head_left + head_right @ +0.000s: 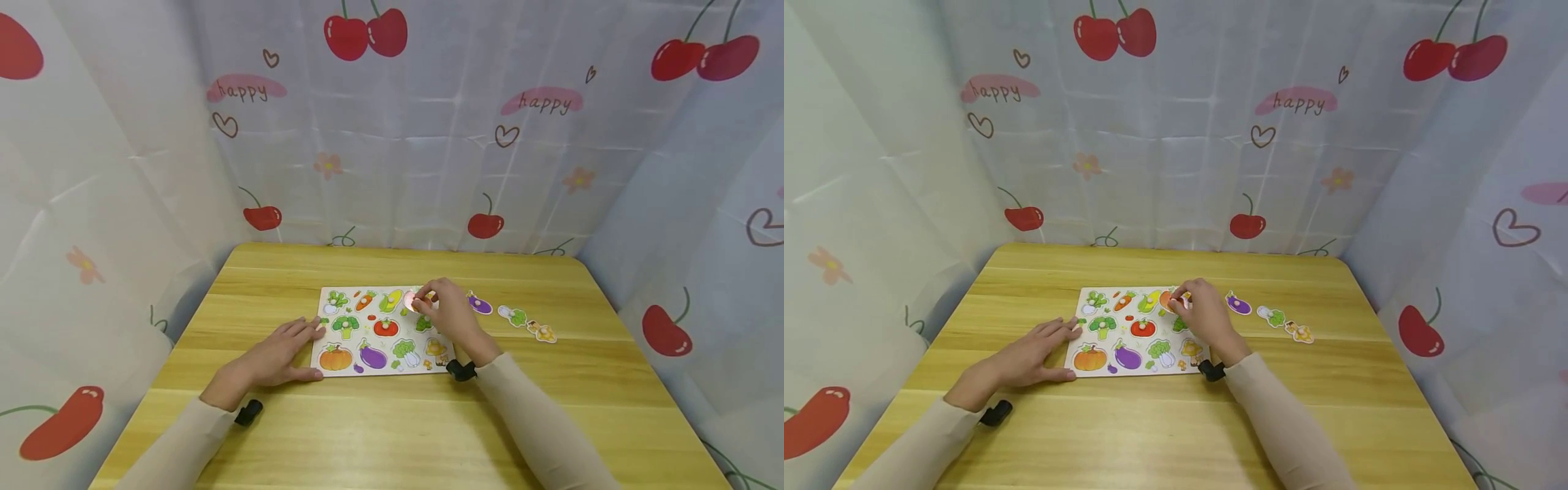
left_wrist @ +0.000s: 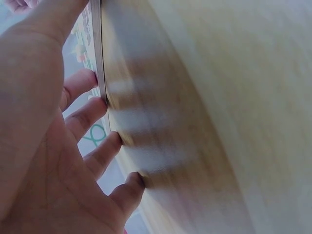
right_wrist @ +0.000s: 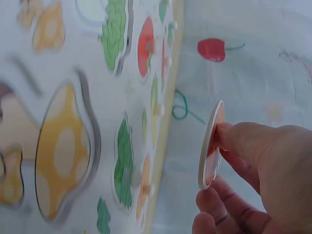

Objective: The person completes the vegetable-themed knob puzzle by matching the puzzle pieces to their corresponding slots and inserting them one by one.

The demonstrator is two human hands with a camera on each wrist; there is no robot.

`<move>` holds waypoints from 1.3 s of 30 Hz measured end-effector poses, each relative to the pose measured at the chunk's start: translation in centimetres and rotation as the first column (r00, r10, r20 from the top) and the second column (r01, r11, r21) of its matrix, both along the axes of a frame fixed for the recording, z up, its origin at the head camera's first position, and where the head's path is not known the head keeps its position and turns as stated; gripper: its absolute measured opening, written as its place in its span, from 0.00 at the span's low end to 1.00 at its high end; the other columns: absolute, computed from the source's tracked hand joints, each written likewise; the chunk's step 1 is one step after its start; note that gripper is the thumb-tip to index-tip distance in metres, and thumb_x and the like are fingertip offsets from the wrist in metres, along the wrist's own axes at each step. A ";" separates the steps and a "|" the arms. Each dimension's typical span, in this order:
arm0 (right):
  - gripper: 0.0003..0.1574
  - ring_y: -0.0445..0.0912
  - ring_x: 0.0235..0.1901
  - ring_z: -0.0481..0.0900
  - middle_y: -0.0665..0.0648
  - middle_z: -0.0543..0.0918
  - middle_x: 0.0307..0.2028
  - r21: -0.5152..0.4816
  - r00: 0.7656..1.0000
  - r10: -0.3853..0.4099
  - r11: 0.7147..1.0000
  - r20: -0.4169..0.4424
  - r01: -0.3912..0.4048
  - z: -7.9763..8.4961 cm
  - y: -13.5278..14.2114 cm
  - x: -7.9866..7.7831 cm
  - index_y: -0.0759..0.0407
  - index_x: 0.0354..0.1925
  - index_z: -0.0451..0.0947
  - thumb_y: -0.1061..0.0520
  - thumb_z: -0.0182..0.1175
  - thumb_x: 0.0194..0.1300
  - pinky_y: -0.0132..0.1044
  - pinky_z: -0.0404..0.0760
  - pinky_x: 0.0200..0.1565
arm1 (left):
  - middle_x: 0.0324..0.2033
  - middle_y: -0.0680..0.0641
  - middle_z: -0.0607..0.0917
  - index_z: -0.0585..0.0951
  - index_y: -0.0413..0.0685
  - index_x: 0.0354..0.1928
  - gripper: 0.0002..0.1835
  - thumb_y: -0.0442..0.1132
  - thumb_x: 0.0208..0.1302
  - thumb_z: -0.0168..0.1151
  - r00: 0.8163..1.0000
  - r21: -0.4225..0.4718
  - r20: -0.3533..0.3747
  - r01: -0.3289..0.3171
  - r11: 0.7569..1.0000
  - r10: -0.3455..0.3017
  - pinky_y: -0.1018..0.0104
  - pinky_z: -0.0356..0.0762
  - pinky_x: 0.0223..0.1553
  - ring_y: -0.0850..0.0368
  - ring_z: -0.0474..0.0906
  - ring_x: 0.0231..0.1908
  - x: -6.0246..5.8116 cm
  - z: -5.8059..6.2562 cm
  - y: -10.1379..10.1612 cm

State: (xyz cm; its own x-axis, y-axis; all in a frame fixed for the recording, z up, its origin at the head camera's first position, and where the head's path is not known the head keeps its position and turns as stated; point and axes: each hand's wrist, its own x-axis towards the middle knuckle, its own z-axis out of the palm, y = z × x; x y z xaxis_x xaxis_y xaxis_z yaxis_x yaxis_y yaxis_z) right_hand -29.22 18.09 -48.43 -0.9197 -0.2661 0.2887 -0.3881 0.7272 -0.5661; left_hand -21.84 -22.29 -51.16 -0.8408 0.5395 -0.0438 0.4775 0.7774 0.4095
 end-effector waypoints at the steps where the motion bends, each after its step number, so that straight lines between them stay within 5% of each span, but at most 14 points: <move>1: 0.07 0.57 0.51 0.90 0.62 0.91 0.52 0.001 1.000 0.006 1.000 0.004 -0.006 -0.1 -0.3 0.2 0.55 0.46 0.92 0.53 0.80 0.78 0.52 0.91 0.53 | 0.91 0.34 0.66 0.71 0.42 0.89 0.53 0.66 0.75 0.78 1.000 0.000 0.001 0.000 1.000 0.000 0.23 0.69 0.84 0.22 0.62 0.88 0.0 0.0 0.0; 17: 0.04 0.47 0.45 0.88 0.53 0.91 0.47 0.033 0.992 0.100 0.994 0.075 -0.103 -0.4 -5.4 2.7 0.47 0.44 0.93 0.51 0.80 0.78 0.37 0.84 0.41 | 0.91 0.34 0.66 0.72 0.42 0.88 0.52 0.66 0.76 0.78 1.000 0.011 -0.009 0.010 1.000 -0.010 0.22 0.67 0.85 0.22 0.61 0.89 -0.2 -0.2 0.1; 25: 0.06 0.42 0.35 0.77 0.52 0.89 0.42 0.071 0.983 0.167 0.983 0.074 -0.172 -0.5 -7.3 3.7 0.50 0.44 0.94 0.50 0.79 0.79 0.31 0.75 0.35 | 0.92 0.35 0.65 0.71 0.43 0.89 0.52 0.67 0.76 0.77 1.000 0.004 0.000 0.007 1.000 -0.007 0.22 0.67 0.85 0.22 0.61 0.89 -0.3 -0.3 0.0; 39: 0.05 0.41 0.38 0.81 0.49 0.88 0.43 0.113 0.958 0.267 0.954 0.104 -0.278 -1.2 -10.9 5.2 0.45 0.44 0.93 0.49 0.78 0.80 0.33 0.80 0.41 | 0.92 0.35 0.65 0.72 0.43 0.89 0.52 0.67 0.76 0.77 1.000 0.022 0.026 -0.010 1.000 0.009 0.21 0.68 0.84 0.21 0.60 0.89 -0.1 0.1 -0.2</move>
State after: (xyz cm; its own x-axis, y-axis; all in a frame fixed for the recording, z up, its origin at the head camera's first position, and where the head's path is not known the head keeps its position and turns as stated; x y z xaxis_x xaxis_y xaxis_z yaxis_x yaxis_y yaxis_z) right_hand -23.99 7.16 -49.59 -0.8271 -0.5387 0.1600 -0.5350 0.6676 -0.5177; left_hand -21.94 -22.53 -51.05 -0.8446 0.5327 -0.0537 0.4591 0.7723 0.4391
